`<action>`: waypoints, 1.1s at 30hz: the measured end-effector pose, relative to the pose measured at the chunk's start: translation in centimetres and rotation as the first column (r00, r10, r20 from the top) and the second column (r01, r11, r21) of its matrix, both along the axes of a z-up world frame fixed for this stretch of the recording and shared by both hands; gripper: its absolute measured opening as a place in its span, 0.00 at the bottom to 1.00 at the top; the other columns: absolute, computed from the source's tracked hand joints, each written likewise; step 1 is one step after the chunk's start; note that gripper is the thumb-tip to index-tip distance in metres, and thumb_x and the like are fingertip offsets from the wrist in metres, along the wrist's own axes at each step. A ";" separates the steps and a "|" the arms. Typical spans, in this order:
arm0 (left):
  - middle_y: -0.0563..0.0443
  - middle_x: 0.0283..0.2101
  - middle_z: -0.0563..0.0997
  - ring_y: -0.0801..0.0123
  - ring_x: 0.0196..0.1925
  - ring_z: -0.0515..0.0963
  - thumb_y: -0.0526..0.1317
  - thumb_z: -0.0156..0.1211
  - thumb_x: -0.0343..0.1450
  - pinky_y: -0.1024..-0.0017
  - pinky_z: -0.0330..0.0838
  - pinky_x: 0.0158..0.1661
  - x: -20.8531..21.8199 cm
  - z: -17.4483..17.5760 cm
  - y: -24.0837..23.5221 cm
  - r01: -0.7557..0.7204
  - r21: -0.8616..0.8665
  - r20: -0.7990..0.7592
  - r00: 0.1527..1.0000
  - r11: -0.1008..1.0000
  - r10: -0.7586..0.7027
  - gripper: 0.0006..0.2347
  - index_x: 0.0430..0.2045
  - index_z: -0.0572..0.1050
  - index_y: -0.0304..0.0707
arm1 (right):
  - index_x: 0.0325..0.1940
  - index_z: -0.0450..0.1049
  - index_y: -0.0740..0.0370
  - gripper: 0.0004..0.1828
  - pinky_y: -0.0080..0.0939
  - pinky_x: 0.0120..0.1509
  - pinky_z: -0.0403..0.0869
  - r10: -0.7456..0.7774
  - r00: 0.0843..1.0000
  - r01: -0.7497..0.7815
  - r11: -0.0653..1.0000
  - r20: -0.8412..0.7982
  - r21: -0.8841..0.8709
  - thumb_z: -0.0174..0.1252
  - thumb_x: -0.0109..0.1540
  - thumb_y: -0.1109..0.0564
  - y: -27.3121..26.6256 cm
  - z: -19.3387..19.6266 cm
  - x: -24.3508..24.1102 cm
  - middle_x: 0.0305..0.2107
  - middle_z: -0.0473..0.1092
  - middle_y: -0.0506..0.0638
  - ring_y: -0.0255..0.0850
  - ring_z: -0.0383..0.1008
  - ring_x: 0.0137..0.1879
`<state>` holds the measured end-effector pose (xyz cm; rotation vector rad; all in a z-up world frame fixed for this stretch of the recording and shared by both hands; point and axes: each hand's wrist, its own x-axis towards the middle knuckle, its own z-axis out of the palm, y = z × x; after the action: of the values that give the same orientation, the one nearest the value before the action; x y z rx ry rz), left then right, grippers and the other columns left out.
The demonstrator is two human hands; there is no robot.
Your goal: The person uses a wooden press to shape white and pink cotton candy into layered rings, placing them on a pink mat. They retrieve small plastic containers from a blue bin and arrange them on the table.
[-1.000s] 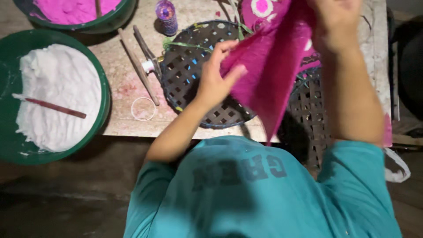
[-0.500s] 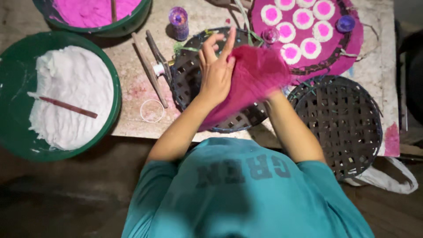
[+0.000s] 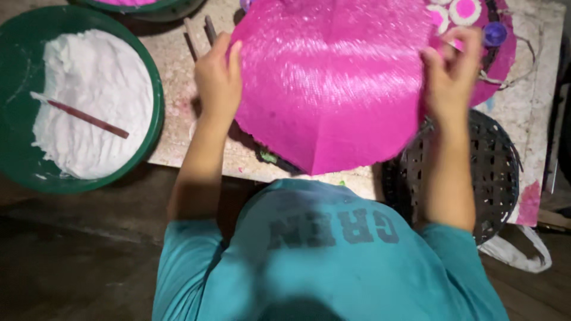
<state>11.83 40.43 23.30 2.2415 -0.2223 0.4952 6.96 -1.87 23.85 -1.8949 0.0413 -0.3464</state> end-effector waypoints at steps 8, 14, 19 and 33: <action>0.42 0.41 0.82 0.47 0.42 0.81 0.44 0.62 0.74 0.52 0.74 0.40 2.5 -13.4 -2.7 0.020 0.412 -0.204 0.976 0.911 0.071 0.12 0.47 0.74 0.40 | 0.64 0.62 0.61 0.24 0.51 0.43 0.70 -0.139 0.989 0.081 0.803 -0.054 -0.591 0.65 0.69 0.59 3.1 -11.0 2.9 0.35 0.73 0.58 0.54 0.73 0.40; 0.43 0.70 0.63 0.45 0.75 0.59 0.46 0.61 0.72 0.44 0.51 0.69 -2.1 -12.9 -4.9 0.170 0.490 -0.132 0.984 0.855 -0.120 0.25 0.65 0.70 0.44 | 0.78 0.58 0.55 0.35 0.64 0.82 0.56 0.079 0.994 -0.113 0.686 -0.081 -0.719 0.59 0.69 0.48 7.6 -10.9 -0.4 0.75 0.56 0.59 0.58 0.53 0.82; 0.45 0.66 0.65 0.44 0.70 0.59 0.48 0.64 0.65 0.27 0.36 0.62 -6.0 -11.1 -5.6 0.384 0.375 -0.288 0.913 0.844 -0.288 0.25 0.58 0.72 0.46 | 0.81 0.53 0.46 0.47 0.71 0.78 0.37 0.269 0.906 -0.419 0.459 -0.327 -0.784 0.55 0.64 0.28 13.5 -11.2 -2.8 0.79 0.45 0.59 0.60 0.38 0.83; 0.35 0.40 0.78 0.42 0.43 0.79 0.32 0.64 0.69 0.53 0.74 0.43 -14.4 -16.3 13.6 -0.395 0.298 -0.244 0.848 0.869 0.470 0.06 0.37 0.75 0.33 | 0.62 0.70 0.62 0.19 0.55 0.74 0.66 0.313 0.950 -0.288 0.879 0.004 -0.379 0.60 0.67 0.61 17.8 -7.2 -1.4 0.59 0.66 0.62 0.58 0.67 0.67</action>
<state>-2.56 54.05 7.00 2.5762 0.4281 0.3534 5.56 15.92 16.68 -2.2252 -0.3880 -0.2109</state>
